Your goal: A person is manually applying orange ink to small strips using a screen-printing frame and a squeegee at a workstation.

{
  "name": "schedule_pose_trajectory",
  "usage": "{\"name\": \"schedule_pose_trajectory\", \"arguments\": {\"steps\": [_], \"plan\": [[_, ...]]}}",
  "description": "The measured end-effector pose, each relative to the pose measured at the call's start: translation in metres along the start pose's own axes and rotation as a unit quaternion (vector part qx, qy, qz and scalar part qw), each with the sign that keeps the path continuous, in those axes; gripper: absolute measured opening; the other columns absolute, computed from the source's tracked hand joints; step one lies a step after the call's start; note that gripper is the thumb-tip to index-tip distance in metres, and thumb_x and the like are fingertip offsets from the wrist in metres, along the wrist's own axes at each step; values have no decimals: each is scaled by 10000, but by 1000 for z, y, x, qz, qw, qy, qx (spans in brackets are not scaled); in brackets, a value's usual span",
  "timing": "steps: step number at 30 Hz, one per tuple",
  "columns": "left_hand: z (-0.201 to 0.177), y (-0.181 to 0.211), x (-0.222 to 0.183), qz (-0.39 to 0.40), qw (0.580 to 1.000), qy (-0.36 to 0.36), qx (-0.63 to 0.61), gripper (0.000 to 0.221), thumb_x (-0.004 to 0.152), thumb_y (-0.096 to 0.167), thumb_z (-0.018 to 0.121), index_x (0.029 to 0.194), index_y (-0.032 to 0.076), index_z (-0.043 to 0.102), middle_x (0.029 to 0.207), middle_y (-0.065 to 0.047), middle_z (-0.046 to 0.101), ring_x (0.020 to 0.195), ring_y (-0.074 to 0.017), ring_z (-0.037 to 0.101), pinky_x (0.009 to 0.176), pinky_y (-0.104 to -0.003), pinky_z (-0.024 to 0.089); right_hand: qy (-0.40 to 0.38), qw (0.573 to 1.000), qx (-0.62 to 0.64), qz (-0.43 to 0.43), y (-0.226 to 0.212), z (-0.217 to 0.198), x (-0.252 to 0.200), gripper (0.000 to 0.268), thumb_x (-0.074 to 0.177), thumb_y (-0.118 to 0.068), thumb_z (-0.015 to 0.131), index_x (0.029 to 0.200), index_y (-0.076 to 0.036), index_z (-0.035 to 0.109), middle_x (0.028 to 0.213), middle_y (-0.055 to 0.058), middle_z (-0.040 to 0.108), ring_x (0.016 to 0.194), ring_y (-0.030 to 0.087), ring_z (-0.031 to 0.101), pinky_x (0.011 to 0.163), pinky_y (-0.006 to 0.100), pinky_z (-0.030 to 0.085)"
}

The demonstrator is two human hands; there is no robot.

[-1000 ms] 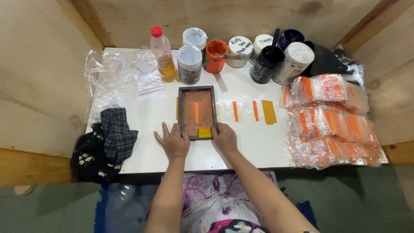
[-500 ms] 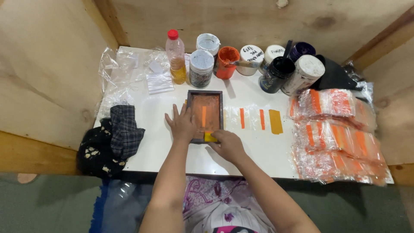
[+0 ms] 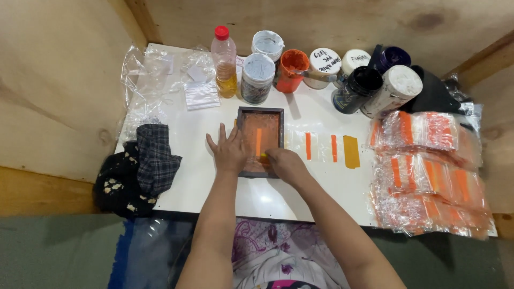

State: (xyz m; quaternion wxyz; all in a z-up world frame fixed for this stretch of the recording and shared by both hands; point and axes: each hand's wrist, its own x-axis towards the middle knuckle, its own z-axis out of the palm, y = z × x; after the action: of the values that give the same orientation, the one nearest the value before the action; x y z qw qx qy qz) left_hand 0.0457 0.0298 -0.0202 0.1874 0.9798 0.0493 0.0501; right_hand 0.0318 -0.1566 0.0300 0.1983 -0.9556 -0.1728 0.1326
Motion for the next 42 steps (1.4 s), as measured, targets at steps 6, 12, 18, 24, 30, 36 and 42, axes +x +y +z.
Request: {"name": "schedule_pose_trajectory", "arguments": {"steps": [6, 12, 18, 24, 30, 36, 42], "plan": [[11, -8, 1, -32, 999, 4, -18, 431, 1020, 340, 382, 1339, 264, 662, 1546, 5, 516, 1550, -345, 221, 1164, -692, 61, -83, 996, 41, 1, -12, -32, 8, 264, 946, -178, 637, 1175, -120, 754, 1027, 120, 776, 1020, 323, 726, 880, 423, 571], [5, -5, -1, -54, 998, -9, -30, 414, 1029, 341, 385, 1333, 307, 663, 1558, 4, 499, 1558, -369, 171, 1147, -719, 39, -81, 991, -16, -108, -12, -39, 24, 244, 900, -162, 671, 1122, -129, 767, 1035, 121, 777, 1044, 343, 708, 947, 448, 553], [0, -1, -2, -60, 998, -5, -27, 420, 1040, 350, 372, 1338, 300, 664, 1545, -22, 514, 1555, -386, 171, 1154, -715, 42, -9, 931, -155, -329, 42, 33, 57, 215, 765, -305, 796, 952, -204, 770, 916, -26, 765, 932, 185, 701, 875, 316, 565], [10, -6, -3, -46, 998, 22, -32, 393, 1037, 318, 406, 1319, 297, 679, 1527, -34, 538, 1555, -385, 179, 1150, -707, 34, -29, 858, -287, -425, 43, 12, 51, 98, 804, -145, 768, 893, -185, 767, 843, -31, 752, 852, 168, 680, 851, 332, 533], [6, -3, -3, -47, 998, 21, -22, 394, 1027, 297, 415, 1312, 283, 685, 1518, -33, 547, 1550, -387, 200, 1144, -707, 51, -3, 809, -312, -498, 31, -27, 44, 44, 803, -219, 747, 775, -230, 715, 797, -68, 714, 817, 130, 632, 817, 299, 505], [-2, 2, -4, -54, 998, 11, -19, 395, 1039, 292, 403, 1328, 283, 672, 1522, -24, 539, 1549, -380, 201, 1142, -706, 62, -93, 879, -216, -415, 11, -66, 41, 48, 794, -205, 764, 832, -226, 784, 862, -38, 751, 848, 170, 678, 847, 347, 536], [-2, 0, -3, -47, 998, 18, -33, 399, 1053, 290, 379, 1321, 272, 673, 1515, -6, 548, 1553, -368, 197, 1143, -694, 57, -150, 975, 163, 11, 68, -61, 93, 237, 821, -112, 774, 1057, -87, 770, 842, 94, 787, 708, 196, 738, 706, 331, 575]]}}
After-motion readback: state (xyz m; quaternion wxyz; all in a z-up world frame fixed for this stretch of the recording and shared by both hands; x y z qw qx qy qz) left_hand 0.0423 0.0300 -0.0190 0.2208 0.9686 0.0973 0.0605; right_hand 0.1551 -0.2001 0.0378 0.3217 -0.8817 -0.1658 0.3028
